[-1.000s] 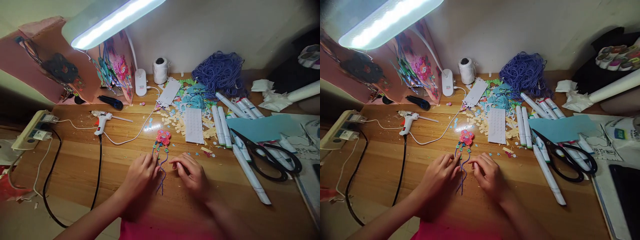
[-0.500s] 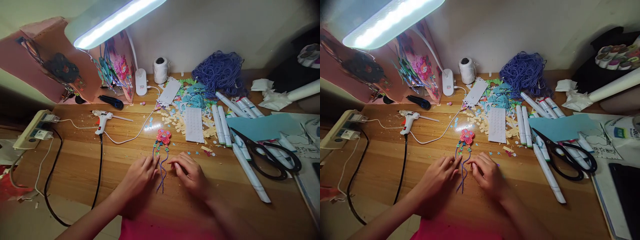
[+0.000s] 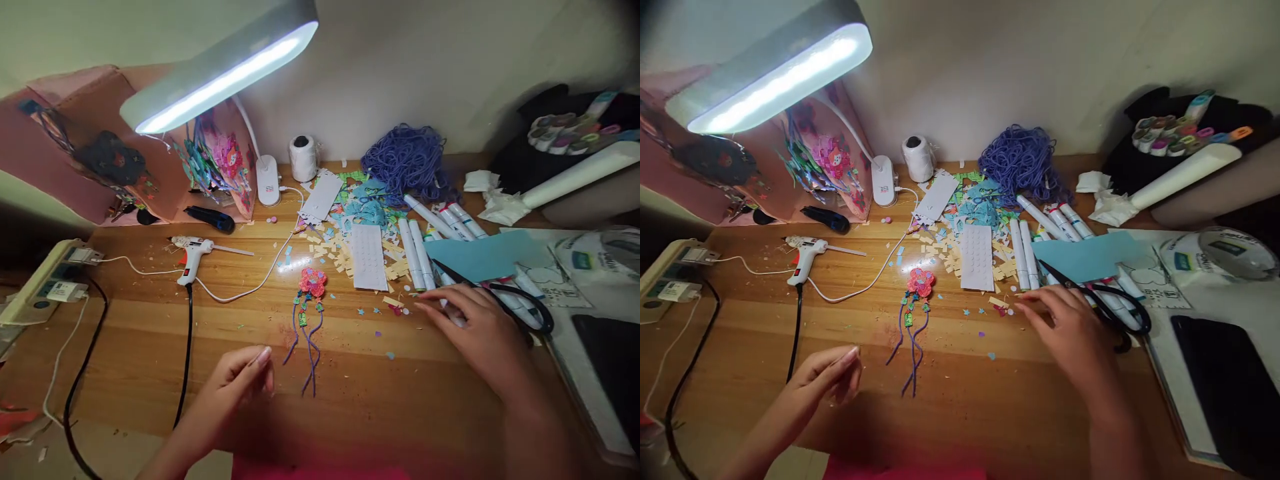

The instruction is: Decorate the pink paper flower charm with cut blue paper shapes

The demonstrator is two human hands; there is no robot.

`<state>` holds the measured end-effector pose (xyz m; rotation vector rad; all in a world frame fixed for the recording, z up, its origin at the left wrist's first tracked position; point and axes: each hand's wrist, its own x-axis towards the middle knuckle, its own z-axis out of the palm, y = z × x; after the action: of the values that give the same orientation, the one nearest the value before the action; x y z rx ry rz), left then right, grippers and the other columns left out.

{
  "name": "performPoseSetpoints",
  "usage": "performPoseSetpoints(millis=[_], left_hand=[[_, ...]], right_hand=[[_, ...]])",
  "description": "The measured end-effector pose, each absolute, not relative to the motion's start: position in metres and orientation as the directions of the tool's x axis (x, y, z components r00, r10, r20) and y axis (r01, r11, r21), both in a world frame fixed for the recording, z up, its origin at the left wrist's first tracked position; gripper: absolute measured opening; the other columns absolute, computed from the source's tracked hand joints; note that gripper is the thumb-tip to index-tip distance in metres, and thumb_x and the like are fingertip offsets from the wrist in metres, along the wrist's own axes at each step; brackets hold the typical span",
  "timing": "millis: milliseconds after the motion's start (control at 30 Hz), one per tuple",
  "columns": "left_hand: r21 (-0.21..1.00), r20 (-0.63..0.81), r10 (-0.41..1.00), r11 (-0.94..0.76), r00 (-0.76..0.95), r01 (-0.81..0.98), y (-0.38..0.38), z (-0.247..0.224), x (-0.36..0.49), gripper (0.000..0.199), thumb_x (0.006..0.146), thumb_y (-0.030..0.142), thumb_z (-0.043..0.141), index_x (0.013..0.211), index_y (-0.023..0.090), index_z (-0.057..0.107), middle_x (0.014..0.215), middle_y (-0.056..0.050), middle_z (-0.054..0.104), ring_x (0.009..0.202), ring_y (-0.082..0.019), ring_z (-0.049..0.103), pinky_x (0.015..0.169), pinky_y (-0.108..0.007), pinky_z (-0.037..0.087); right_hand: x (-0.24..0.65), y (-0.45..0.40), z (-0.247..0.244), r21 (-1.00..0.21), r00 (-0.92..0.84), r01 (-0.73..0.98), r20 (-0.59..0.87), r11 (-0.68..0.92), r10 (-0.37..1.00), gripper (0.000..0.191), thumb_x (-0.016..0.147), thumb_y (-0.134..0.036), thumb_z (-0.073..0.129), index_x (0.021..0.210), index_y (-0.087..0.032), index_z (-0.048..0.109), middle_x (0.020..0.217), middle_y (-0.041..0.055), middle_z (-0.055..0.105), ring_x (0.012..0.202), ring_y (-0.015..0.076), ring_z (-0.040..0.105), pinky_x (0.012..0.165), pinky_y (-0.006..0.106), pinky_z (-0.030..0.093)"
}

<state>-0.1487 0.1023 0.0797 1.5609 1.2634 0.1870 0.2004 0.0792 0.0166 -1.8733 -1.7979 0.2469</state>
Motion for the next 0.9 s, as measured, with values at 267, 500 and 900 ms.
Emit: performPoseSetpoints(millis=[267, 500, 900], left_hand=[[0.417, -0.162, 0.981, -0.032, 0.109, 0.908, 0.13, 0.041, -0.163, 0.035, 0.09, 0.042, 0.038, 0.102, 0.014, 0.055, 0.1, -0.013, 0.06, 0.085, -0.025, 0.057, 0.079, -0.039, 0.046], [0.034, 0.16, 0.969, 0.186, -0.189, 0.982, 0.199, 0.039, -0.211, 0.037, 0.088, 0.045, 0.039, 0.096, 0.01, 0.047, 0.103, -0.021, 0.053, 0.106, -0.043, 0.049, 0.084, -0.051, 0.041], [0.34, 0.095, 0.965, 0.201, -0.246, 0.919, 0.188, 0.088, -0.196, 0.027, 0.077, 0.047, 0.054, 0.076, 0.02, 0.049, 0.069, 0.0, 0.054, 0.063, -0.018, 0.054, 0.057, -0.027, 0.041]], right_hand=[[0.192, 0.074, 0.01, -0.607, -0.057, 0.786, 0.122, 0.12, 0.991, 0.01, 0.09, -0.024, 0.054, 0.083, -0.021, 0.061, 0.082, 0.0031, 0.063, 0.082, 0.0205, 0.057, 0.072, 0.033, 0.045], [0.184, 0.072, -0.002, -0.596, -0.041, 0.777, 0.273, 0.203, 0.961, 0.015, 0.088, -0.014, 0.051, 0.092, -0.021, 0.064, 0.092, 0.0061, 0.061, 0.09, 0.0235, 0.056, 0.079, 0.038, 0.045], [0.168, 0.06, 0.017, -0.919, 0.017, 0.39, 0.078, 0.065, 0.997, 0.009, 0.088, -0.03, 0.058, 0.086, -0.026, 0.066, 0.087, 0.0009, 0.07, 0.087, 0.0184, 0.065, 0.081, 0.029, 0.05]])
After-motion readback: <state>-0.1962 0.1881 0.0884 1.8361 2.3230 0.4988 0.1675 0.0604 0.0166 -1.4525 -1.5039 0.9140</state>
